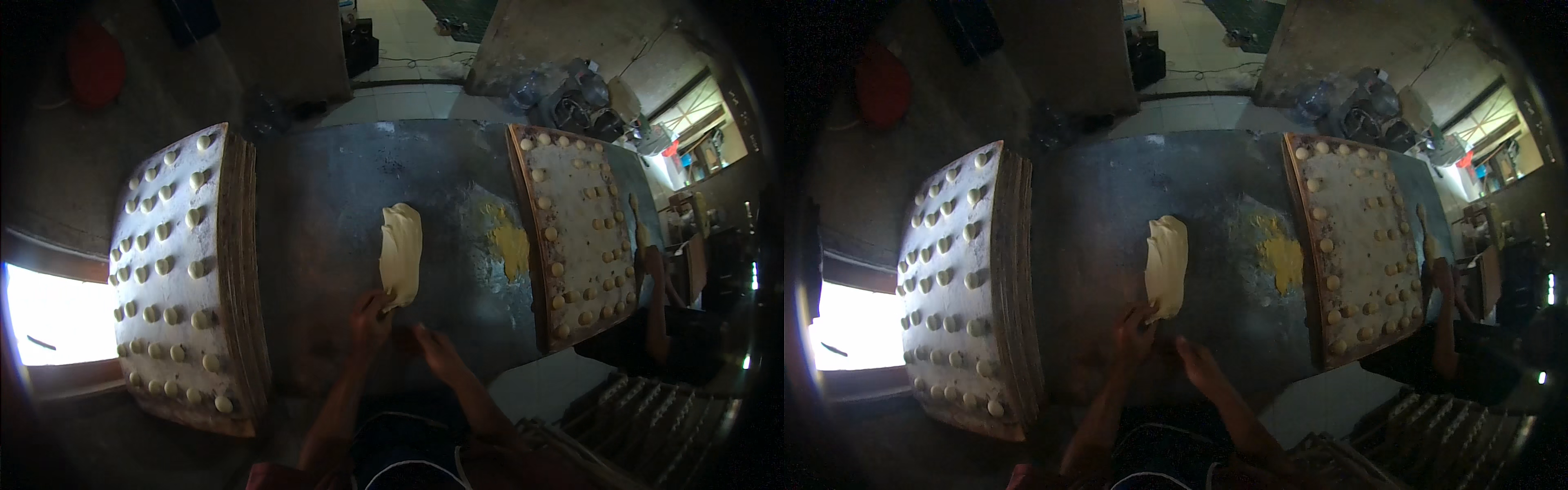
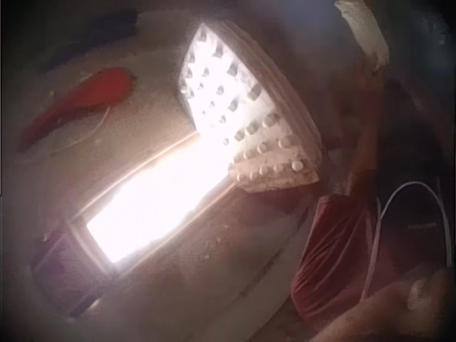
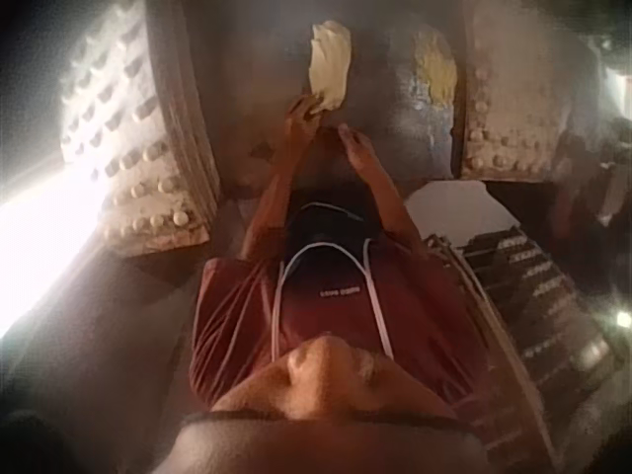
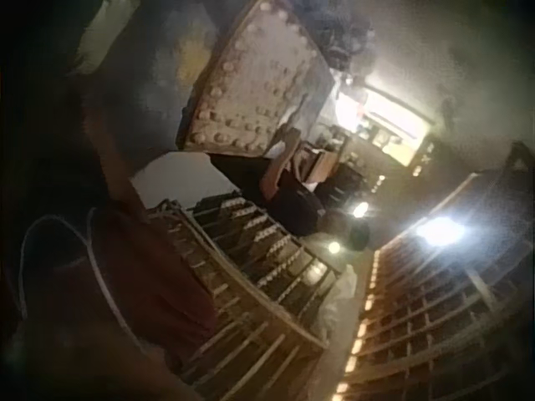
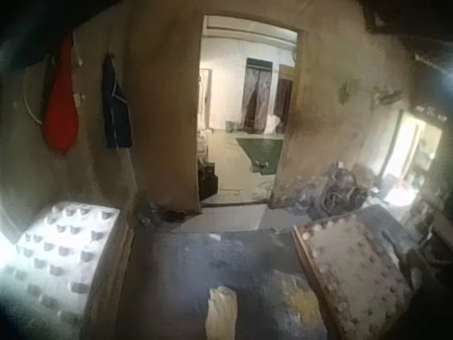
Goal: The person tears small pieces of dough from a larger mass on a metal table, rolls each piece into a ball, and places them onto a wooden tray. The person repeats this process multiple times, filling the tray with dough balls.
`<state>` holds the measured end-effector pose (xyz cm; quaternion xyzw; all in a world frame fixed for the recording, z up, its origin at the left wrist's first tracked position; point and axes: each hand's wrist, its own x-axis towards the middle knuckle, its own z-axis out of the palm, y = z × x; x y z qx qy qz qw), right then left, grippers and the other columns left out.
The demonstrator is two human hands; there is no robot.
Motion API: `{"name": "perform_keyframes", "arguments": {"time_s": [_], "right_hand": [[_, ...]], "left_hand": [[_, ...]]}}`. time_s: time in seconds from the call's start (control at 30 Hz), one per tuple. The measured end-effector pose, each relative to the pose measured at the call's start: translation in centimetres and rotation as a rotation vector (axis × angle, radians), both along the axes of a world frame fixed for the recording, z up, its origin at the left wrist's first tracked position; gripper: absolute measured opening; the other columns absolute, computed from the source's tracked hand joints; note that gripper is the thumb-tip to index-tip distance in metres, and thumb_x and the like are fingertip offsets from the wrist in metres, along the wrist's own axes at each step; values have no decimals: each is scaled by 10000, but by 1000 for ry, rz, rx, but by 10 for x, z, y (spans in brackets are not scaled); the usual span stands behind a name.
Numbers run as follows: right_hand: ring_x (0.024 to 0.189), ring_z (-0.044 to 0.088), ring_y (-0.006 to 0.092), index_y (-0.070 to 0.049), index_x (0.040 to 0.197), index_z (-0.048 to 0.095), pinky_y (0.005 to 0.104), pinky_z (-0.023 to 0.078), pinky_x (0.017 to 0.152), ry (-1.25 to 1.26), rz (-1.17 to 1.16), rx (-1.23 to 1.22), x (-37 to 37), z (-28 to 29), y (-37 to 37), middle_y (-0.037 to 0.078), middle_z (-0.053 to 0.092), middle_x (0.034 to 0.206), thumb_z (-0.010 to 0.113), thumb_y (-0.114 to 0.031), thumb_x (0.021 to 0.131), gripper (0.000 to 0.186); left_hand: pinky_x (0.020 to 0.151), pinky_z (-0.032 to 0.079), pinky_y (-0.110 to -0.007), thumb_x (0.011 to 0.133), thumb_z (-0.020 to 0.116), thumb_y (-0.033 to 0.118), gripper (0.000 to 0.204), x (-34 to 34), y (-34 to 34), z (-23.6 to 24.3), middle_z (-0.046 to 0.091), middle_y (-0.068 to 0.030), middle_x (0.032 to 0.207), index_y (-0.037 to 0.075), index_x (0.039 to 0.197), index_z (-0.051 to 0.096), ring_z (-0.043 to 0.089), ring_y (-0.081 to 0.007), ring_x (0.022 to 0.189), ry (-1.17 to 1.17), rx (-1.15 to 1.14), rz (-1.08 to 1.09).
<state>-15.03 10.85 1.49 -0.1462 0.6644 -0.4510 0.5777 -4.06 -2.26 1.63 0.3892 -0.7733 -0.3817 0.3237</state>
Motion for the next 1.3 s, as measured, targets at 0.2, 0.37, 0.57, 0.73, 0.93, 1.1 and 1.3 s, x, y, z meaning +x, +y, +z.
{"name": "perform_keyframes", "arguments": {"time_s": [0.2,0.37,0.57,0.73,0.93,1.1,1.3], "right_hand": [[903,658,222,33,1162,634,376,503,832,-330,-58,-66,-1,-6,-45,71,688,951,492,-335,1066,406],[845,701,368,44,1075,610,453,510,717,600,335,-76,-3,5,-25,220,686,901,529,-230,1031,289],[794,691,359,26,1022,584,432,515,683,919,437,-265,-4,57,33,220,671,869,585,-191,983,221],[818,689,265,-10,1188,567,404,533,763,258,520,-631,-13,85,17,150,699,918,576,-192,997,264],[805,659,213,-29,1010,680,363,519,752,381,562,-568,2,34,-104,90,694,916,597,-203,994,194],[851,636,345,-29,1001,648,430,500,804,748,839,-570,36,-2,-123,147,642,939,513,-314,1038,318],[1071,556,362,-67,1128,614,511,426,936,1144,449,-576,16,5,1,171,573,1152,584,-147,942,204]], "left_hand": [[817,583,-402,898,680,37,332,30,60,65,698,-159,1096,-2,1226,648,693,-310,988,-70,188,-26],[781,579,-395,987,600,256,381,6,43,71,696,-157,1005,-44,1221,579,691,-301,975,104,1264,152],[786,558,-385,1005,544,318,331,-42,18,16,690,-124,917,3,1088,602,681,-284,832,447,1792,-45],[751,549,-419,987,546,245,282,-13,25,-9,686,-123,916,5,1124,603,677,-318,807,301,1330,-229],[730,546,-459,947,556,150,270,28,32,24,687,-161,971,-4,1162,607,677,-378,824,-266,371,-379],[784,520,-520,880,572,62,157,45,55,93,637,-200,994,15,1017,631,651,-437,870,-357,176,-729],[1004,306,-529,880,580,72,161,101,43,79,545,-179,1052,28,1032,610,493,-394,1106,-340,28,-260]]}}
